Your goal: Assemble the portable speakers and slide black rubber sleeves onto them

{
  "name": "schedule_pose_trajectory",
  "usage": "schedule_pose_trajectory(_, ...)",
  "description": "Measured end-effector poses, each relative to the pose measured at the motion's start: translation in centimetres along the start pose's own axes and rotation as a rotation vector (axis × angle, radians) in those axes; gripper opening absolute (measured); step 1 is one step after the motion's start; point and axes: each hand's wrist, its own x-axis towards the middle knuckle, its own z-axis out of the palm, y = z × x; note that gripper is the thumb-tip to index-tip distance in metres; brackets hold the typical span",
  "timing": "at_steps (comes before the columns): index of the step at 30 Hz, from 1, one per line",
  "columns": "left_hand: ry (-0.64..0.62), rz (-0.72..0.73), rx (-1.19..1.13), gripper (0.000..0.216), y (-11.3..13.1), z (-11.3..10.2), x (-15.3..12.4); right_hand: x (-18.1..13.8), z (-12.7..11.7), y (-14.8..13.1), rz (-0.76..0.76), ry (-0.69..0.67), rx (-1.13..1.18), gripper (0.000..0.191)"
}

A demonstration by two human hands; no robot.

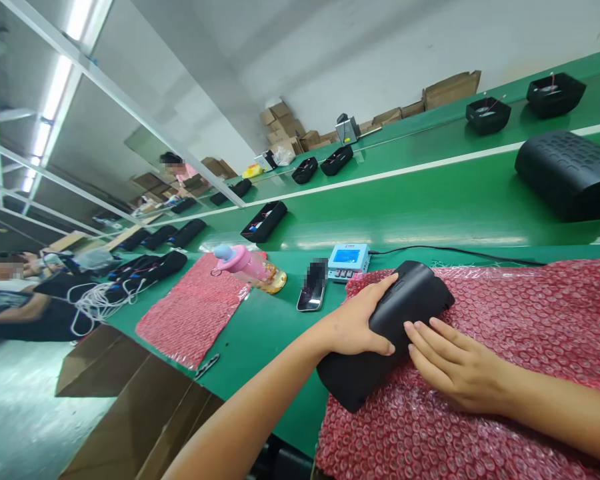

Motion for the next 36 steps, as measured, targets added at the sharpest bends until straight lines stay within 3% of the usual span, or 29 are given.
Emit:
schedule_pose_trajectory(19, 0.015, -0.073, 0.038, 0.107, 0.8, 0.4, 0.1, 0.1, -0.7, -0.3, -0.027, -0.081, 0.098, 0.038)
schedule_pose_trajectory(24, 0.002, -0.042, 0.024, 0.106, 0.9, 0.5, 0.0, -0.4, -0.2, -0.1, 0.0, -0.002, 0.112, 0.031)
schedule_pose_trajectory(27, -0.008, 0.016, 0.091, 0.112, 0.9, 0.5, -0.2, -0.8, 0.0, -1.2, -0.16, 0.107, 0.222, 0.028)
schedule_pose_trajectory(30, -0.048, 0.006, 0.163, 0.121, 1.1, 0.5, -0.3, -1.1, -0.1, -2.9, -0.35, 0.097, 0.395, 0.033)
schedule_pose_trajectory(36, -0.046, -0.027, 0.215, 0.122, 1.7, 0.7, -0.4, -1.4, -0.5, -3.7, -0.298, -0.064, 0.424, 0.02)
